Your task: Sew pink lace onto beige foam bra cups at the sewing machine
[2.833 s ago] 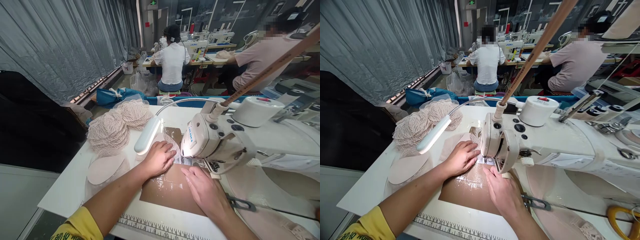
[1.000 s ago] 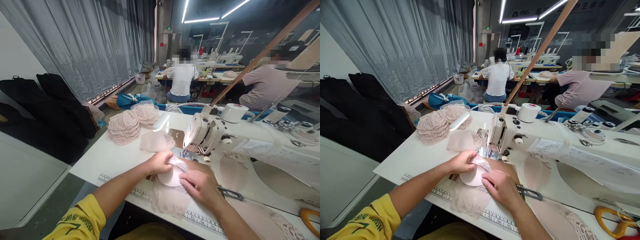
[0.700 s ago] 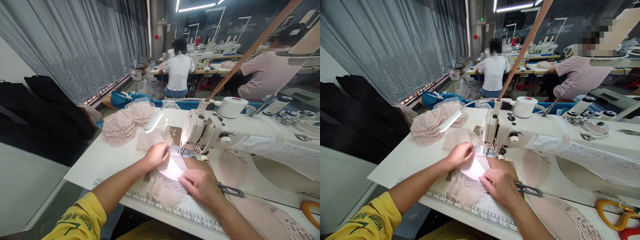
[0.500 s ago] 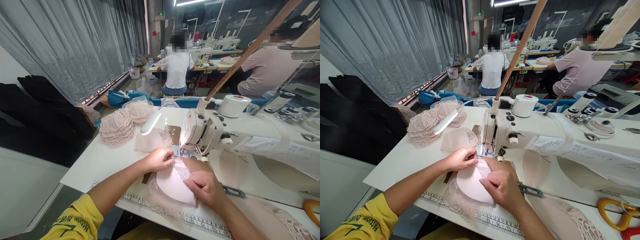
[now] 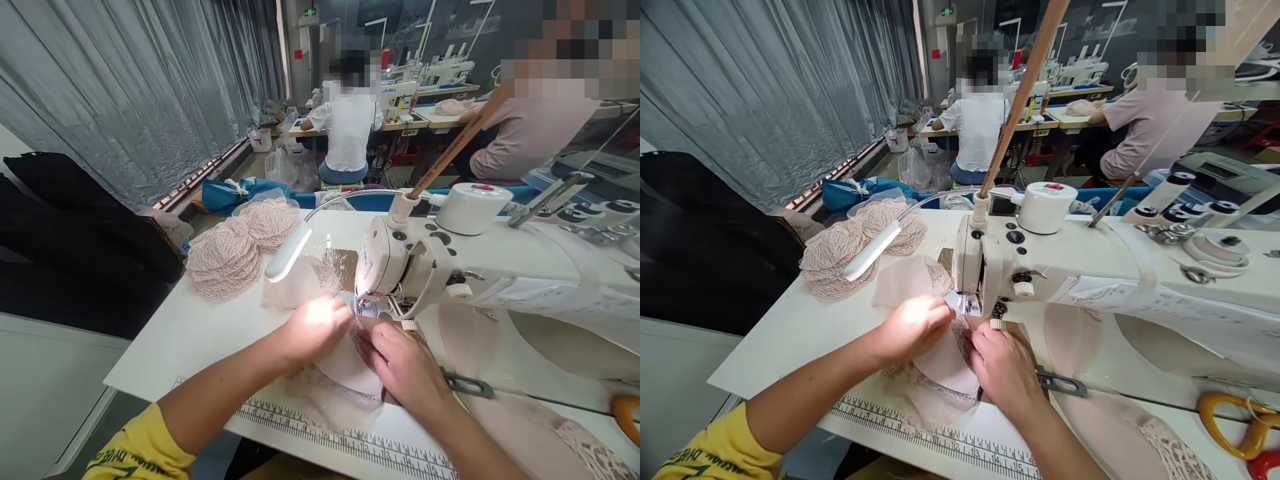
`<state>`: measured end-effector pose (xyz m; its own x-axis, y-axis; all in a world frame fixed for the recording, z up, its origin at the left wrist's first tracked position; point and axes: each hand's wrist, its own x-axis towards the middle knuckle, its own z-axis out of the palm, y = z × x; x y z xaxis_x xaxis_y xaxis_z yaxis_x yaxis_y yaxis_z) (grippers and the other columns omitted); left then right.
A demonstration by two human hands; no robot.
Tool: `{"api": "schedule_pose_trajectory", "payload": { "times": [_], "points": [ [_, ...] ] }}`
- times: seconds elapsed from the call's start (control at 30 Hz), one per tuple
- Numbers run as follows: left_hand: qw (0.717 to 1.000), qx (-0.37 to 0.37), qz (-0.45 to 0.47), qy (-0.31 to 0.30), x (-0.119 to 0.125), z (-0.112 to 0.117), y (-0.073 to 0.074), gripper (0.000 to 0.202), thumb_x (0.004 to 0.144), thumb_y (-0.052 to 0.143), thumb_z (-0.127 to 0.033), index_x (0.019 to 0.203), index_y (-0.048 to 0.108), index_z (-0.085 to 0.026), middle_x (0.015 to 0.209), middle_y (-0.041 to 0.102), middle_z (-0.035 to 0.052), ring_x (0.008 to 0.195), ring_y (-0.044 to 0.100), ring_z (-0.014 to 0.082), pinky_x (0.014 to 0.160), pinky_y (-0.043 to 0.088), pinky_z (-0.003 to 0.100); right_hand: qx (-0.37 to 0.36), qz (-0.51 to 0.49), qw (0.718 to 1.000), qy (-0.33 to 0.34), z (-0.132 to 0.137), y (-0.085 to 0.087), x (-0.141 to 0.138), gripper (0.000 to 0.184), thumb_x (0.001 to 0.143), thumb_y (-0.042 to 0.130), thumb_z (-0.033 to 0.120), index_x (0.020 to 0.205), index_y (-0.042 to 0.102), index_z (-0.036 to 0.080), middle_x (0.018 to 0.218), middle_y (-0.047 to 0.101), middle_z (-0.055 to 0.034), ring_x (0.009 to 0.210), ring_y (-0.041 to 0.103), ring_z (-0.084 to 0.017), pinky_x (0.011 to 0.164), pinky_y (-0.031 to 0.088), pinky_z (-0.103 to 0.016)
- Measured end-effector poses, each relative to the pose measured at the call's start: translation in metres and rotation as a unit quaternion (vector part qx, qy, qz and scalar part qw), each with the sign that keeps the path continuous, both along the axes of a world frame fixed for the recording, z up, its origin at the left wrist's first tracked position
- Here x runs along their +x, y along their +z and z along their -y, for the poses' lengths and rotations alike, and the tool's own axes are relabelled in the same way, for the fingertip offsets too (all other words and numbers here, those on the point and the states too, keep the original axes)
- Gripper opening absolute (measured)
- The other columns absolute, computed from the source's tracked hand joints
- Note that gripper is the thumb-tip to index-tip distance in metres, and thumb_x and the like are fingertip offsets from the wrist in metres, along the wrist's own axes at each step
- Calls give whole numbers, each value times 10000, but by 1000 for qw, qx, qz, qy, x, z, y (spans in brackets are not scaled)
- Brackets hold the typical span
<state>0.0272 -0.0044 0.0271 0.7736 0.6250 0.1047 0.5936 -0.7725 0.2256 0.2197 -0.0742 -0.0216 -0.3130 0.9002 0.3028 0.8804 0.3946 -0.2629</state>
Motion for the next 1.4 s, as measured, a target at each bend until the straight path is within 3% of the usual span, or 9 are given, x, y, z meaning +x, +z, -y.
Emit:
{"api": "schedule_pose_trajectory", "payload": {
  "times": [0.07, 0.23, 0.5, 0.73, 1.03, 1.23, 1.4],
  "points": [
    [998, 33, 13, -58, 1, 8, -10, 193, 929, 425, -181, 883, 608, -139, 882, 646, 75, 796, 580, 185, 704, 488, 291, 7, 9, 1000, 0, -1, 1, 0, 260, 909, 429, 177, 958, 684, 197, 793, 659, -41, 701, 618, -185, 631, 435, -311],
    [993, 60, 50, -84, 4, 9, -33, 230, 916, 448, -181, 1046, 616, -93, 1143, 650, 143, 1038, 584, 241, 875, 520, 369, 10, 23, 1000, -11, -3, 2, -1, 266, 897, 462, 203, 1073, 661, 191, 940, 686, -63, 761, 638, -201, 655, 462, -324],
    [996, -5, 21, -83, -1, -2, -19, 372, 869, 524, -274, 1199, 545, -102, 1278, 582, 145, 1154, 531, 277, 948, 493, 421, -8, 53, 998, -38, -5, 5, -4, 352, 867, 489, 212, 1193, 621, 187, 993, 697, -79, 790, 650, -215, 641, 485, -326],
    [995, -12, 14, -101, 1, -14, -24, 501, 872, 509, -314, 1288, 517, -36, 1334, 542, 181, 1210, 505, 293, 1019, 452, 414, -24, 92, 993, -76, -7, 3, -6, 337, 882, 493, 233, 1178, 652, 206, 948, 709, -88, 731, 655, -223, 586, 474, -325],
    [989, -5, -8, -146, -1, -31, -23, 538, 876, 508, -336, 1308, 511, -17, 1259, 592, 192, 1167, 539, 293, 1021, 431, 395, 13, 91, 991, -94, -9, -7, -7, 348, 901, 461, 242, 1174, 666, 176, 1021, 702, -135, 802, 667, -245, 598, 505, -325],
    [986, 28, -15, -167, -7, -32, -11, 344, 849, 491, -184, 1159, 597, -78, 1247, 585, 163, 1077, 554, 271, 977, 413, 414, 39, 60, 994, -80, -9, -1, -1, 371, 936, 357, 210, 1058, 705, 178, 946, 715, -132, 848, 666, -247, 728, 531, -360],
    [983, 50, 24, -173, -5, -18, -14, 231, 907, 445, -211, 1013, 620, -103, 966, 617, 133, 930, 548, 231, 949, 398, 403, 48, 20, 996, -67, -7, -1, 3, 386, 936, 341, 196, 1050, 709, 185, 903, 707, -126, 816, 665, -236, 706, 527, -344]
  ]
}}
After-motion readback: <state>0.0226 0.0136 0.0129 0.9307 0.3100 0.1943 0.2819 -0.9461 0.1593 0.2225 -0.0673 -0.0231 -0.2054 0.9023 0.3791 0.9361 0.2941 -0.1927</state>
